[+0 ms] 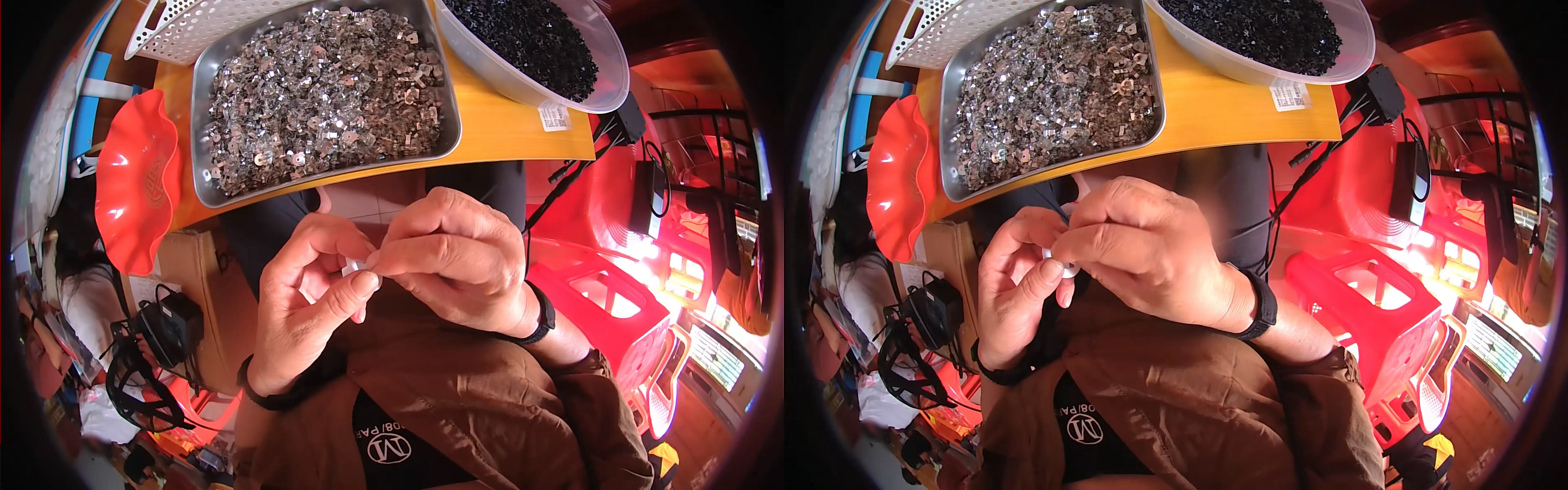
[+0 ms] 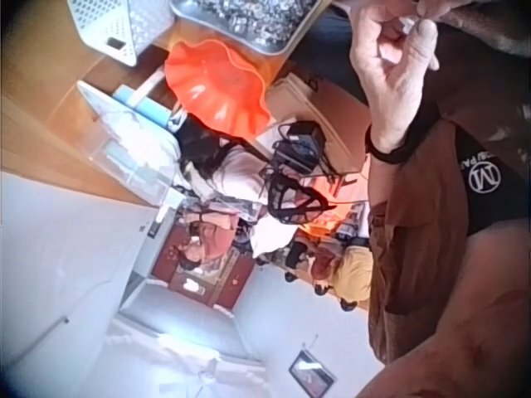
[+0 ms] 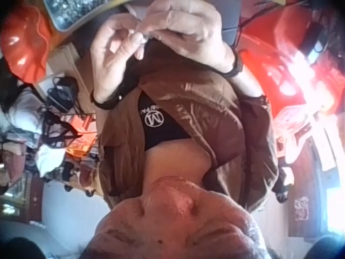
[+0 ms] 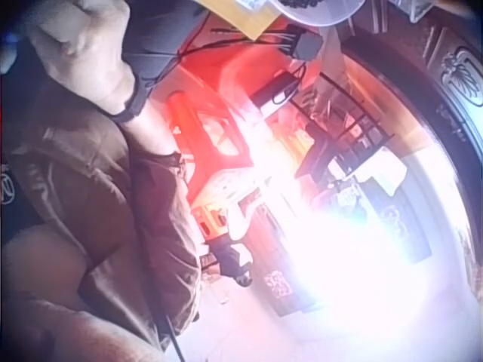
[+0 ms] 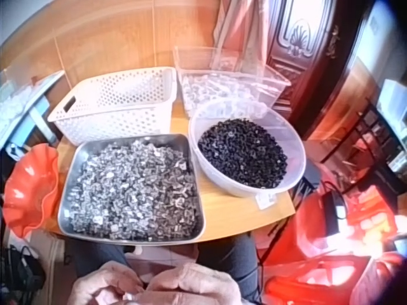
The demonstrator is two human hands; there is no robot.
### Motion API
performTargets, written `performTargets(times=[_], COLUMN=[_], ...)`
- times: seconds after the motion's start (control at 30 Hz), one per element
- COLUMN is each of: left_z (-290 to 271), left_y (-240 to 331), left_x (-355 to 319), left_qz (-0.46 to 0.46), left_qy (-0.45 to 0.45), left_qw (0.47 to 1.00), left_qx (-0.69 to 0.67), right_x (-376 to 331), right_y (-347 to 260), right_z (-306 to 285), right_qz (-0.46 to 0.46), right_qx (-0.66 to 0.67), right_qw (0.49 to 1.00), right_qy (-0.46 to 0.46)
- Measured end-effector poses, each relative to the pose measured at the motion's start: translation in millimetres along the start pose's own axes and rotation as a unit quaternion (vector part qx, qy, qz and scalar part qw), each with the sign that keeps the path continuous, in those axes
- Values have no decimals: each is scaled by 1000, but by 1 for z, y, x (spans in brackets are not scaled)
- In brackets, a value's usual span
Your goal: Assembling small components by placing tiny metal pieces and black beads into a white circular base.
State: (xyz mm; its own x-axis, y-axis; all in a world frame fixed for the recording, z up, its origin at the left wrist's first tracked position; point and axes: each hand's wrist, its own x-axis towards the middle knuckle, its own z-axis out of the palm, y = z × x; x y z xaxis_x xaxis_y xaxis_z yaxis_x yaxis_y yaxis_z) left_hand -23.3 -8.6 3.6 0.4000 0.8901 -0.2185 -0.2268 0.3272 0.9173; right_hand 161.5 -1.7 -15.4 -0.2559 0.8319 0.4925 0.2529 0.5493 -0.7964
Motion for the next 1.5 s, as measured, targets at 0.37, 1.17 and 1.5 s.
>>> performTargets(times=[0.37, 1.17, 1.5], left_z=[0, -1, -3], left_y=[-1, -2, -4], left_x=[-3, 1, 1], left_qz=[34, 250, 264], left_qy=[18, 95, 91], left_qw=[999, 913, 895], left_qx=[21, 308, 349], right_x=[-1, -8, -2], right_y=[-2, 3, -9], right_z=[6, 11, 3], right_qz=[13, 133, -17], right_qx=[31, 201, -56], right_qw=[998, 970, 998], right_qy=[48, 1, -20])
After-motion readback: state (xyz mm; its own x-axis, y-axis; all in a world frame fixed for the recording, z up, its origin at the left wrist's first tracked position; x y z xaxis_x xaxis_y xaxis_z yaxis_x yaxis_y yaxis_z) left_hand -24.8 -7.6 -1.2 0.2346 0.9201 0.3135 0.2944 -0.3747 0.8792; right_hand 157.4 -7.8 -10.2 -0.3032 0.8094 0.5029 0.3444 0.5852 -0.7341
